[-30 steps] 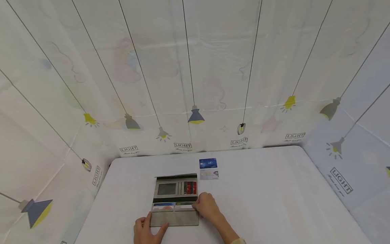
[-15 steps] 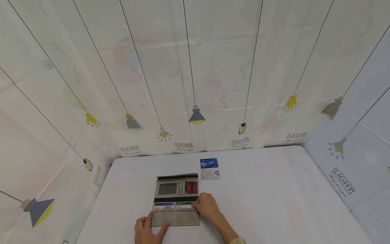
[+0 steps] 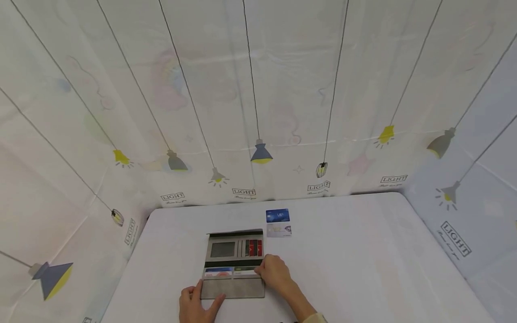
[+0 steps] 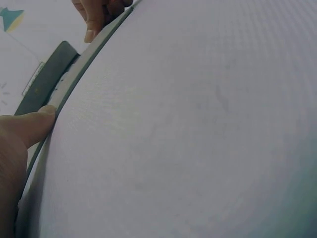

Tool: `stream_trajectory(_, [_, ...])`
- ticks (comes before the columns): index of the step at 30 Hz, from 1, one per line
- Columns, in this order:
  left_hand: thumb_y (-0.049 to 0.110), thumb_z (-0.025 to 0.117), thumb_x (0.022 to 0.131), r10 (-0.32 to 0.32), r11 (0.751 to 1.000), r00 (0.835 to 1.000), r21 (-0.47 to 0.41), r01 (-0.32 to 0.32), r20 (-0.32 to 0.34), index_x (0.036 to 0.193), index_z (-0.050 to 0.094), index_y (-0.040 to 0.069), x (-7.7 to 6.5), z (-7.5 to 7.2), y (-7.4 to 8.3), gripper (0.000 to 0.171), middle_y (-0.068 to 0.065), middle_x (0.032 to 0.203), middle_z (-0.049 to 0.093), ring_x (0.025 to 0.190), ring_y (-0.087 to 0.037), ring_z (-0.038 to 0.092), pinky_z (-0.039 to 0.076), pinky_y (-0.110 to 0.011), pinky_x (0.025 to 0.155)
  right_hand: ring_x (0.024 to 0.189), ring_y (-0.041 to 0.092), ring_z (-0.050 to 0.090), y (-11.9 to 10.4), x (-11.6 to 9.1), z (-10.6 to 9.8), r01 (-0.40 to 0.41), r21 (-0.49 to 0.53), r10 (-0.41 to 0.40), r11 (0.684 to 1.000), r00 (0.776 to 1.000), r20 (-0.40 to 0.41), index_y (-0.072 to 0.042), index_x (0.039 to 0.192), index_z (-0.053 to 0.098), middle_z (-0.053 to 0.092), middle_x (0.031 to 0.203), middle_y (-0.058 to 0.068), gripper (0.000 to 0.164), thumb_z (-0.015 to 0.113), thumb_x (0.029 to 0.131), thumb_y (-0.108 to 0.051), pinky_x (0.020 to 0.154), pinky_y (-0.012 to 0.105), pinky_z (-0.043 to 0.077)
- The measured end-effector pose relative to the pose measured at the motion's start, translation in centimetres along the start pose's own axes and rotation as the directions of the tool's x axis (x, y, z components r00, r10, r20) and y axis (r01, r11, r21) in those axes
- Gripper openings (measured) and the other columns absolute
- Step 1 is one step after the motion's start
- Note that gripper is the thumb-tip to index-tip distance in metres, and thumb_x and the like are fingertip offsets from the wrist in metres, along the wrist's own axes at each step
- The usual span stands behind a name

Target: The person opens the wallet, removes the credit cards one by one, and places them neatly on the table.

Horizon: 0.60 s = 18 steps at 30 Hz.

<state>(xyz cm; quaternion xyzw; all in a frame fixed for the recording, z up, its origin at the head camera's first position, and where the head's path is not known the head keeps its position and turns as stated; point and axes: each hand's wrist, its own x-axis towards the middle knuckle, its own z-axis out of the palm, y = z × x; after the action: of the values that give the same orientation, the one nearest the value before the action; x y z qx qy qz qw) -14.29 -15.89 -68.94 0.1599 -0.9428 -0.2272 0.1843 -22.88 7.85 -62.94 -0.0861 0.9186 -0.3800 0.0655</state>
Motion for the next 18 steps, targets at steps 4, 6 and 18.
stream_trajectory(4, [0.063,0.085,0.063,-0.006,1.0,1.0,-0.004,0.006,0.012,0.125,0.067,0.0,0.04,0.02,-0.13,0.09,-0.009,0.098,0.046,0.084,-0.019,0.044,0.042,-0.036,0.071,0.055,0.008,0.046,-0.13,-0.12,0.12,-0.017,-0.016,0.017,1.0,1.0,-0.014,-0.011,0.071,0.062,0.054,0.063,-0.006,0.025,0.077,0.087,-0.022,0.047,0.023,0.036])
stream_trajectory(6, [0.064,0.085,0.063,-0.01,1.0,1.0,-0.007,0.01,0.013,0.125,0.067,0.0,-0.02,-0.01,-0.03,0.09,-0.009,0.098,0.046,0.083,-0.018,0.043,0.041,-0.035,0.071,0.056,0.008,0.047,-0.1,-0.23,0.11,-0.027,-0.012,0.027,1.0,0.999,-0.02,-0.01,0.072,0.062,0.055,0.064,-0.006,0.024,0.076,0.087,-0.022,0.047,0.024,0.036])
stream_trajectory(18, [0.063,0.084,0.064,-0.004,1.0,1.0,-0.025,0.004,0.006,0.125,0.067,0.0,0.0,-0.4,0.17,0.089,-0.008,0.097,0.046,0.083,-0.017,0.043,0.041,-0.034,0.07,0.058,0.009,0.048,-0.06,0.08,0.38,-0.029,-0.018,0.028,0.999,0.997,-0.069,-0.008,0.076,0.063,0.058,0.067,-0.004,0.022,0.075,0.089,-0.02,0.048,0.024,0.037])
